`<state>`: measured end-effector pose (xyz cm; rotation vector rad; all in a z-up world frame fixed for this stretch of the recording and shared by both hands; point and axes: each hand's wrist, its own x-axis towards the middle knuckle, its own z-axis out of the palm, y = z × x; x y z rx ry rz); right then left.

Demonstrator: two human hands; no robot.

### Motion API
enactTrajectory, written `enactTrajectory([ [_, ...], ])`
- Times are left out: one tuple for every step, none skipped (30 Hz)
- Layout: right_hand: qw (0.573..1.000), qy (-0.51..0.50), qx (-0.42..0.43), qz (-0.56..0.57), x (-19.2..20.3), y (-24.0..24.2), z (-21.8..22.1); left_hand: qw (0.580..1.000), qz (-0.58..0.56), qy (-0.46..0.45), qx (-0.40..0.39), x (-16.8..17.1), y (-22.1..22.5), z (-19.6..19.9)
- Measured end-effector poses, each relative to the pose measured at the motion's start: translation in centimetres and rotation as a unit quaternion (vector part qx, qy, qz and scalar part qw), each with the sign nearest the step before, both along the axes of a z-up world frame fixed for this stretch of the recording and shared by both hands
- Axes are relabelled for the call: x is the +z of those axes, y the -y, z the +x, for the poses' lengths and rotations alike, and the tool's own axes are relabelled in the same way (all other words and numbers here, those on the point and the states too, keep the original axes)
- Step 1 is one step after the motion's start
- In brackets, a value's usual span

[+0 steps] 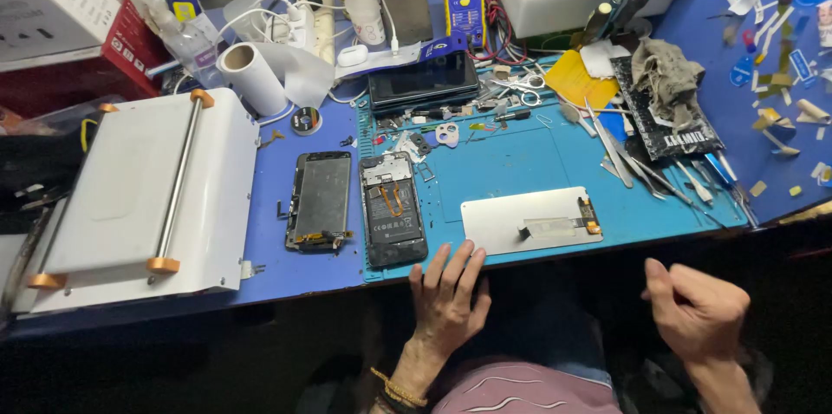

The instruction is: Cleaning a smartphone screen component using a cloth and spray cleaner

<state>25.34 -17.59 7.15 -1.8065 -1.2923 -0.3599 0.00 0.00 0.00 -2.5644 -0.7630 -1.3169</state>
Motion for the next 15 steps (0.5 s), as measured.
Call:
enactTrajectory([
  [1.000, 0.002, -0.004, 0.002, 1.3, -1.2, -0.2, 1.000, 0.002, 0.002, -0.004, -0.1, 0.2, 0.1],
  [0.999, 0.025, 0.048, 0.007, 2.5, -2.4, -0.4, 1.000, 0.017, 0.018, 0.007, -0.2, 0.2, 0.3],
  [0.994, 0.050, 0.101, 0.016, 3.9, -4.2, -0.2, 0.998, 0.038, 0.037, 0.021, -0.3, -0.3, 0.8],
  [0.993, 0.056, 0.098, 0.021, 5.0, -5.7, 0.1, 0.998, 0.043, 0.043, 0.018, -0.3, -0.8, 1.1],
  [0.990, 0.062, 0.123, -0.023, 6.0, -6.9, 0.2, 0.997, 0.049, 0.051, 0.018, -0.7, -0.9, 1.2],
  [0.984, 0.067, 0.148, -0.068, 7.0, -8.1, 0.3, 0.997, 0.054, 0.060, 0.019, -1.2, -0.9, 1.2],
  [0.984, 0.069, 0.149, -0.067, 6.7, -8.9, 1.0, 0.996, 0.055, 0.061, 0.021, -1.4, -1.1, 1.4],
  [0.972, 0.117, 0.149, -0.140, 6.4, -9.8, 1.7, 0.996, 0.059, 0.062, 0.029, -1.6, -1.3, 1.5],
  [0.951, 0.166, 0.149, -0.214, 6.1, -10.4, 2.2, 0.995, 0.061, 0.063, 0.040, -1.9, -1.0, 1.5],
  [0.950, 0.169, 0.153, -0.215, 6.1, -10.8, 2.4, 0.995, 0.060, 0.065, 0.045, -1.6, -1.0, 1.5],
  [0.942, 0.162, 0.184, -0.227, 6.1, -11.1, 2.8, 0.994, 0.060, 0.070, 0.050, -1.4, -0.9, 1.7],
  [0.934, 0.154, 0.216, -0.240, 6.1, -11.5, 3.2, 0.994, 0.060, 0.075, 0.054, -1.1, -0.8, 1.9],
  [0.931, 0.158, 0.221, -0.245, 6.5, -11.7, 3.4, 0.994, 0.055, 0.078, 0.061, -1.2, -0.7, 2.2],
  [0.923, 0.155, 0.222, -0.274, 6.8, -11.8, 3.5, 0.992, 0.046, 0.093, 0.071, -1.3, -0.5, 2.6],
  [0.915, 0.151, 0.220, -0.303, 7.0, -11.9, 3.6, 0.990, 0.038, 0.106, 0.079, -1.4, -0.4, 2.8],
])
